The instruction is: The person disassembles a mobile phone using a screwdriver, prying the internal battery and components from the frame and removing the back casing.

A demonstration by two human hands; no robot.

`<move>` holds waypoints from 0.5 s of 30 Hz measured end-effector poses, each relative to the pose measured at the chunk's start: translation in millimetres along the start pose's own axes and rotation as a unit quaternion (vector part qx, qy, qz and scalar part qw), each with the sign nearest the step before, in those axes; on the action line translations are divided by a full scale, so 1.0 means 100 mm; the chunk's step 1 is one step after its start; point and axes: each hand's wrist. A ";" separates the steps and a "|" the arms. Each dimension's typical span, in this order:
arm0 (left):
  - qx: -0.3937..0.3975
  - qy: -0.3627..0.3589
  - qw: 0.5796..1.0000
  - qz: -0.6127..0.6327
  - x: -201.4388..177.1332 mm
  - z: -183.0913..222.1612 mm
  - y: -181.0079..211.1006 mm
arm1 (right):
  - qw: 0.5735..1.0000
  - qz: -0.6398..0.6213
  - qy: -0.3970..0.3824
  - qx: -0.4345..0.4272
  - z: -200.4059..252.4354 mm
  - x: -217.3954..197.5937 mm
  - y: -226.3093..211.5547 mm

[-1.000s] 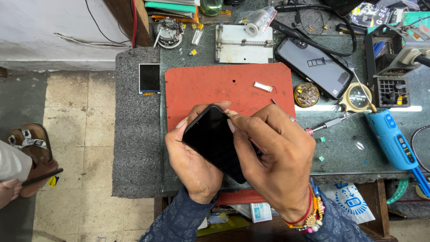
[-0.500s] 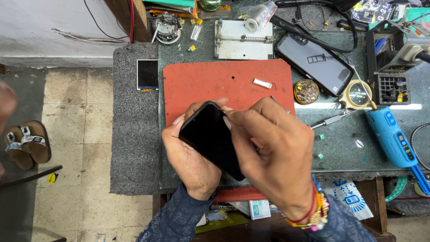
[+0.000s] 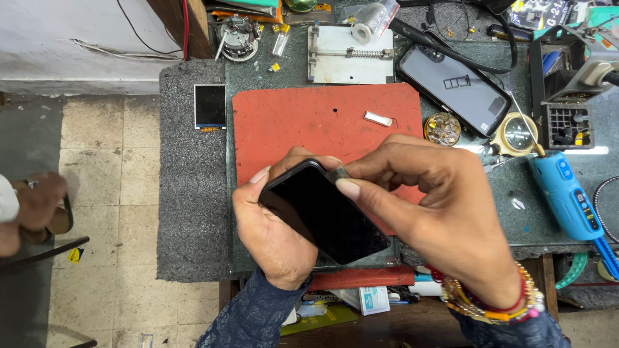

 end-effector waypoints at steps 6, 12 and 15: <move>-0.033 0.020 0.999 0.019 0.02 0.02 0.02 | 0.999 -0.024 -0.024 0.035 0.04 -0.07 0.02; 0.017 -0.028 0.997 -0.066 0.14 -0.03 0.09 | 0.995 0.005 0.011 -0.102 0.14 -0.13 -0.02; 0.026 -0.073 0.986 -0.145 0.25 -0.04 0.13 | 0.989 0.037 0.073 -0.126 0.26 -0.16 -0.01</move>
Point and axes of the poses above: each hand's wrist, its own z-axis away from the middle knuckle, its own x-axis out of the palm, y = z × x, and after that the axes turned 11 degrees about z, right-handed
